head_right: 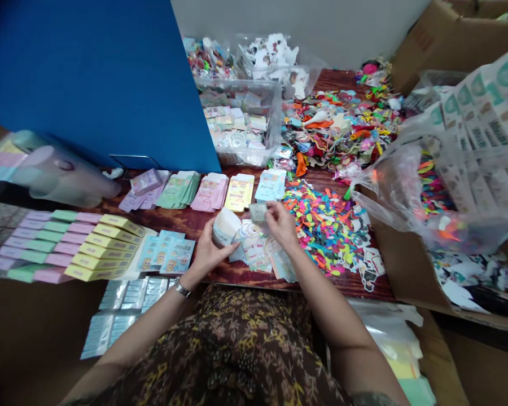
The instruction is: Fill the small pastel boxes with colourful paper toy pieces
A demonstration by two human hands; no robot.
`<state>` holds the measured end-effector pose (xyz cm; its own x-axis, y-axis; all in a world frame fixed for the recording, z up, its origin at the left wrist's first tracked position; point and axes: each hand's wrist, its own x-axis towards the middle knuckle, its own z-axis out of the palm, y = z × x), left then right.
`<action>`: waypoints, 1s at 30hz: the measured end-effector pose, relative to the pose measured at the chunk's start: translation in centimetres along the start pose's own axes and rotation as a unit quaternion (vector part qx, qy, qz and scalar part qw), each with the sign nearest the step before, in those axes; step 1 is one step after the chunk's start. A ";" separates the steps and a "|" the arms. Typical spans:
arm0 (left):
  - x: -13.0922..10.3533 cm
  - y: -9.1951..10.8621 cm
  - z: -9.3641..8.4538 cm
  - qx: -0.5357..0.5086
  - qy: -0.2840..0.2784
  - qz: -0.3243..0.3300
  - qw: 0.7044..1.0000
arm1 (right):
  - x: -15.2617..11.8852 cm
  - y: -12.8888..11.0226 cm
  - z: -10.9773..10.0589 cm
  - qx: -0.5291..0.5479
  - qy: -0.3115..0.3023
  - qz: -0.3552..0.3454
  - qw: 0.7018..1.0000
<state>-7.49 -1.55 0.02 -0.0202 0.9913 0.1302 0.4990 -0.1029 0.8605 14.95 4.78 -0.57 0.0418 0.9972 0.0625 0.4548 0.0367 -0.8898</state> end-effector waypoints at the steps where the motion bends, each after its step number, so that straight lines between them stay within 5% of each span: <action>1: 0.1 -0.1 0.0 0.016 0.009 -0.003 1.000 | -0.2 -0.7 -0.5 0.059 0.016 -0.012 0.998; 5: 0.3 0.2 0.2 0.082 0.024 0.037 0.996 | -2.0 -4.3 -1.9 0.136 0.036 -0.098 0.985; 11: 0.4 1.0 0.6 0.163 -0.010 0.125 0.979 | -3.7 -6.8 -2.2 -0.043 0.002 -0.239 0.970; 19: 0.9 1.0 1.4 0.134 -0.048 0.148 0.979 | -4.3 -5.6 -3.9 -0.054 -0.022 -0.251 0.966; 26: 1.0 2.9 3.3 0.157 -0.078 0.220 0.960 | -6.7 -4.5 -2.8 -0.176 0.013 -0.284 0.942; 30: 1.2 3.1 4.1 0.150 -0.081 0.214 0.962 | -7.7 -2.2 -6.9 -0.191 0.029 -0.267 0.944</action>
<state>-2.45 -0.37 0.86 0.3660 0.8658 0.3412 0.6602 -0.5000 0.5605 19.75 -3.40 4.04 -0.2407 0.8377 0.4903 0.7115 0.4959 -0.4978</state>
